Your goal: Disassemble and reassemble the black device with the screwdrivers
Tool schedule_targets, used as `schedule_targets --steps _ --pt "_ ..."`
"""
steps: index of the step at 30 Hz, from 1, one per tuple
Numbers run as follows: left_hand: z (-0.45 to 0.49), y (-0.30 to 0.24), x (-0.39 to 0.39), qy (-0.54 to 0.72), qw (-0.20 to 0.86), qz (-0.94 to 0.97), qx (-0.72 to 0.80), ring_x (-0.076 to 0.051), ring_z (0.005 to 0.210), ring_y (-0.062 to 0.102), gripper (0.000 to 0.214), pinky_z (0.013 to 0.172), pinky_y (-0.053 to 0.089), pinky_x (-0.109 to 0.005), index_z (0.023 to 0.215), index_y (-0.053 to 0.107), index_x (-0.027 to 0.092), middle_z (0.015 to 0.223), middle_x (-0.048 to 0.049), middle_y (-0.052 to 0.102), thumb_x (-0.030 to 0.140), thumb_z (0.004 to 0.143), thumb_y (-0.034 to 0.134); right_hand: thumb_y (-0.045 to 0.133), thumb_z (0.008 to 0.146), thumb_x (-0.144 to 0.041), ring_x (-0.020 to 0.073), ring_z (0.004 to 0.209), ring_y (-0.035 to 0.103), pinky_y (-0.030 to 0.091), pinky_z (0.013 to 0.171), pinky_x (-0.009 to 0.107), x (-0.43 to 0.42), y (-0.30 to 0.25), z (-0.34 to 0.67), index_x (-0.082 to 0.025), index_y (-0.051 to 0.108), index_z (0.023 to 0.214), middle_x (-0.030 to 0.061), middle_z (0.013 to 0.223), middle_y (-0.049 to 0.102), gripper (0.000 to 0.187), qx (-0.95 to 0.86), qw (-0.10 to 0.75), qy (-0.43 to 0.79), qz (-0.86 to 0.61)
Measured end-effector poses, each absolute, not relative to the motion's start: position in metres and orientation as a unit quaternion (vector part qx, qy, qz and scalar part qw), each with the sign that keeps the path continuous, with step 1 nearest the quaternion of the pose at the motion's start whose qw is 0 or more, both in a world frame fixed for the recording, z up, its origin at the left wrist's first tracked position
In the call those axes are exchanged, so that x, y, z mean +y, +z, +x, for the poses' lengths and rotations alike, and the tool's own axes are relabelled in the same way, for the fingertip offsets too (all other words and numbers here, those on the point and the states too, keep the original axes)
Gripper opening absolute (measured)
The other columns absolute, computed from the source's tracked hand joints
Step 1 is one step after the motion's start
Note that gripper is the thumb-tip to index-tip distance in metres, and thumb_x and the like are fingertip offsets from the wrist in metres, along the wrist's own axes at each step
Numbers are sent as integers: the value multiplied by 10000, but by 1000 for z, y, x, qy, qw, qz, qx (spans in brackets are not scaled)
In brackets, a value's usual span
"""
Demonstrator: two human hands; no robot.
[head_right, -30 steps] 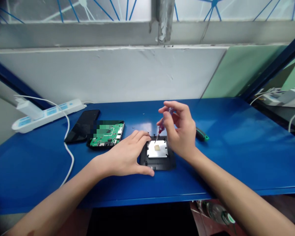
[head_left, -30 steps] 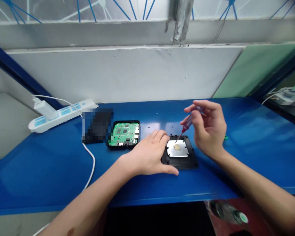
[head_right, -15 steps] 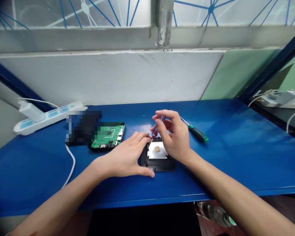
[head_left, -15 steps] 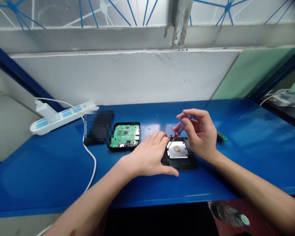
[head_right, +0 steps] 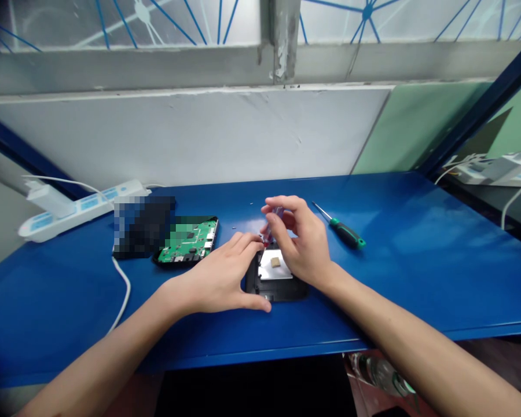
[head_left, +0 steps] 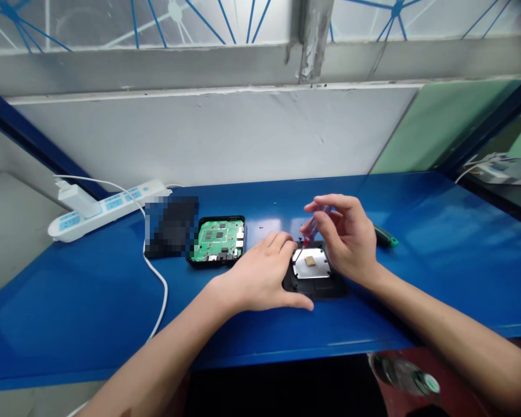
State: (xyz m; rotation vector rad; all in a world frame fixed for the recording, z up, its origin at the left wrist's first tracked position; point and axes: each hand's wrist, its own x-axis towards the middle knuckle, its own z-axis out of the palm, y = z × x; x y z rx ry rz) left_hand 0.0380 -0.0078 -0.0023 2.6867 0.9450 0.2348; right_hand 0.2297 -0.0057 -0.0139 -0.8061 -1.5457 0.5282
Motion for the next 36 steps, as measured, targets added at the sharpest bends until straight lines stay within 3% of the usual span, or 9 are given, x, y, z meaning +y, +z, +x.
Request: schedule_targets --steps 24,36 --pt "37 -4 -7 93 150 928 329 -351 1225 521 902 1061 456 -485 1297 518 141 1324 -144 554 791 706 722 557 995 -229 115 722 722 640 613 297 -6 -7 234 -289 556 1190 8 1050 653 203 -673 624 169 -359" --pt "31 8 -6 59 147 933 323 -370 1158 532 1020 994 479 -495 1268 525 110 1204 -152 568 858 603 719 568 989 -251 120 722 742 638 660 299 13 -7 245 -265 545 1122 -2 1013 659 135 -633 653 127 -396"
